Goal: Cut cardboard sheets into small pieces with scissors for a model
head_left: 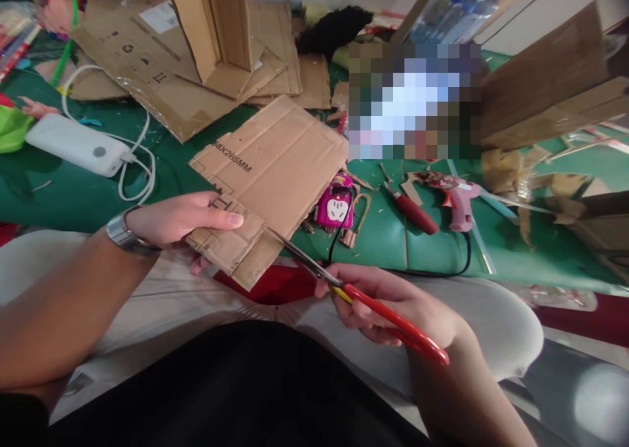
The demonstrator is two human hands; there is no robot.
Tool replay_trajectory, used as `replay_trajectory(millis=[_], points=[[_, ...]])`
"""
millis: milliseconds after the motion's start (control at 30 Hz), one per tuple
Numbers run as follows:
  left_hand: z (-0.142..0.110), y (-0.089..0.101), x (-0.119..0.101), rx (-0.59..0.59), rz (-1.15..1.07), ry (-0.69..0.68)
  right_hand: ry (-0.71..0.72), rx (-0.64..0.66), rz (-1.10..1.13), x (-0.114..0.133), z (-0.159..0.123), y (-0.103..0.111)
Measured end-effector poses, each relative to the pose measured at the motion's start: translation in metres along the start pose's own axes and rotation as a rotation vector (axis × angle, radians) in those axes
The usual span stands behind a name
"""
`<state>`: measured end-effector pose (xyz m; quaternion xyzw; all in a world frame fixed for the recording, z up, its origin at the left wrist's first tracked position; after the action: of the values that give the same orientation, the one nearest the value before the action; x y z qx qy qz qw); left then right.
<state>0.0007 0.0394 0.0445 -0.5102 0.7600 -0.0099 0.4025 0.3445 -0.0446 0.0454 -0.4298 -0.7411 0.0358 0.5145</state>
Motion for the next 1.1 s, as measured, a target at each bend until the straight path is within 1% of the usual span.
replay_trajectory(millis=[133,267,500,633,767,900,967,1100], points=[[0.000,0.001,0.000,0.009,0.025,0.010,0.012,-0.009,-0.010,-0.001,0.002,0.000],[0.000,-0.001,-0.002,0.010,0.021,0.007,0.044,0.044,-0.051,-0.002,0.006,0.000],[-0.002,-0.006,0.002,-0.003,0.015,0.040,0.117,0.031,-0.291,-0.008,0.019,0.000],[-0.001,-0.009,0.002,-0.010,0.026,0.046,0.141,0.043,-0.333,-0.011,0.023,-0.001],[0.001,-0.007,0.003,-0.011,0.035,0.053,0.144,0.027,-0.260,-0.012,0.025,-0.004],[0.002,-0.004,0.002,-0.025,0.037,0.066,0.097,-0.028,-0.138,-0.014,0.026,-0.008],[0.001,-0.004,0.001,-0.025,0.054,0.075,0.088,-0.035,-0.089,-0.015,0.026,-0.010],[0.000,-0.003,-0.001,-0.006,0.089,0.074,0.108,-0.040,-0.071,-0.017,0.027,-0.011]])
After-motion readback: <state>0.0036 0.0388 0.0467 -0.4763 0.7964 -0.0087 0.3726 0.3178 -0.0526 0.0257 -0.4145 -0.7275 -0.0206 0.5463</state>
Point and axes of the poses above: each hand's wrist, its own z-axis towards the middle knuckle, its own y-axis out of the back of the hand, x = y × z, the point moved 1 cm from there along z, towards the middle knuckle, and after that the axes turned 12 degrees about -z, right-handed, at the moved point
